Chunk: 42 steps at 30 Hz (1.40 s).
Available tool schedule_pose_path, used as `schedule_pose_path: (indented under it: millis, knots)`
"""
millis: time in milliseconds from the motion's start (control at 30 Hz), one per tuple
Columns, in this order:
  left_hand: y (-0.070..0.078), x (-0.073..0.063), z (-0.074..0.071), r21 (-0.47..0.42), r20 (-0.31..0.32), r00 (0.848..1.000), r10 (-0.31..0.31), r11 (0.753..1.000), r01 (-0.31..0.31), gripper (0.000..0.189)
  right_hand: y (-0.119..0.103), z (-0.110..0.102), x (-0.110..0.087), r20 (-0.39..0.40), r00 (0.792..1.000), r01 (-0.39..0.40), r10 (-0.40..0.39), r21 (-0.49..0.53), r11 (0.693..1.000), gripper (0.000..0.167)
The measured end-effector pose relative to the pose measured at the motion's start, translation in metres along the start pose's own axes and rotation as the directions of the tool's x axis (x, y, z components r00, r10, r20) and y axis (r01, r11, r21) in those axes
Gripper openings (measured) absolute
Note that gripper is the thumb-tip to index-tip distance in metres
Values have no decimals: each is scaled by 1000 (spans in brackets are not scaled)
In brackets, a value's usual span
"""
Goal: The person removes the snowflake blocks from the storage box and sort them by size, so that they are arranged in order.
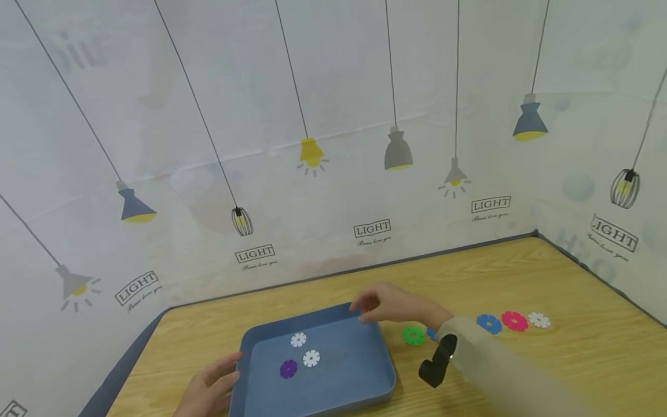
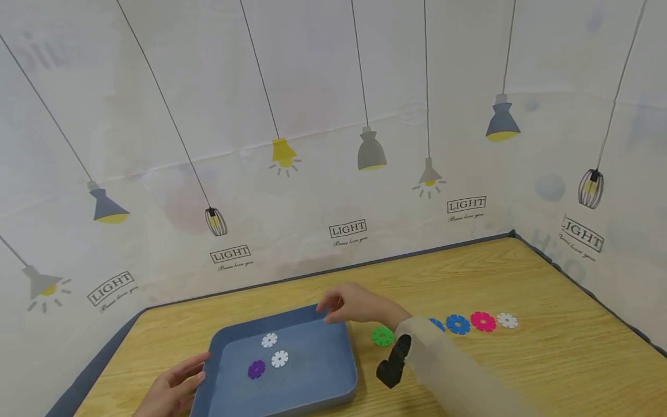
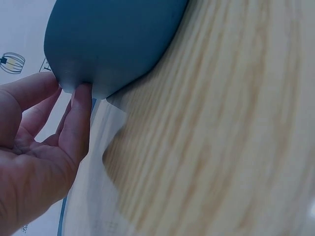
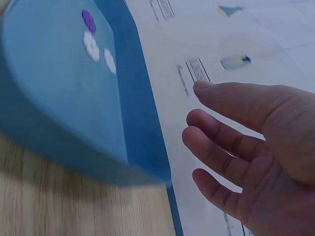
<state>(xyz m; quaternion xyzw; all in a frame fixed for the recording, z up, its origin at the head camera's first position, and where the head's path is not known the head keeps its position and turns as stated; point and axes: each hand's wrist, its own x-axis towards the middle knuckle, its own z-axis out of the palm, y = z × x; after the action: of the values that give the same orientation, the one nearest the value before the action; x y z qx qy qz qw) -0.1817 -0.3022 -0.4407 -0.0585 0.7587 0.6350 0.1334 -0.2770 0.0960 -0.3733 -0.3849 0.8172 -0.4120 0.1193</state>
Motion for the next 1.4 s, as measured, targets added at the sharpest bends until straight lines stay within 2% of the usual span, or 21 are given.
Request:
schedule_pose_path:
  millis: [200,433,600,767,1067,1400]
  knots:
    - [2,-1,2,2,-13,1000,4,1000,-4,61,-20,21,31,58,998,9,-7,-42,999,19]
    - [1,-2,3,-9,-9,1000,18,1000,-19,61,-27,46,58,130,992,1,-4,20,1000,19]
    - [0,-1,3,-15,-4,1000,29,999,-29,62,-21,60,72,172,984,-55,42,72,996,19]
    - [-1,0,3,-11,-7,999,37,999,-37,62,-12,69,80,211,974,-114,85,132,985,20]
    - [1,-2,4,-27,-4,999,47,999,-47,60,-1,78,86,266,951,-198,158,131,972,20]
    - [-1,-2,3,-50,10,998,63,997,-62,58,-1,84,85,260,948,-207,182,71,976,26]
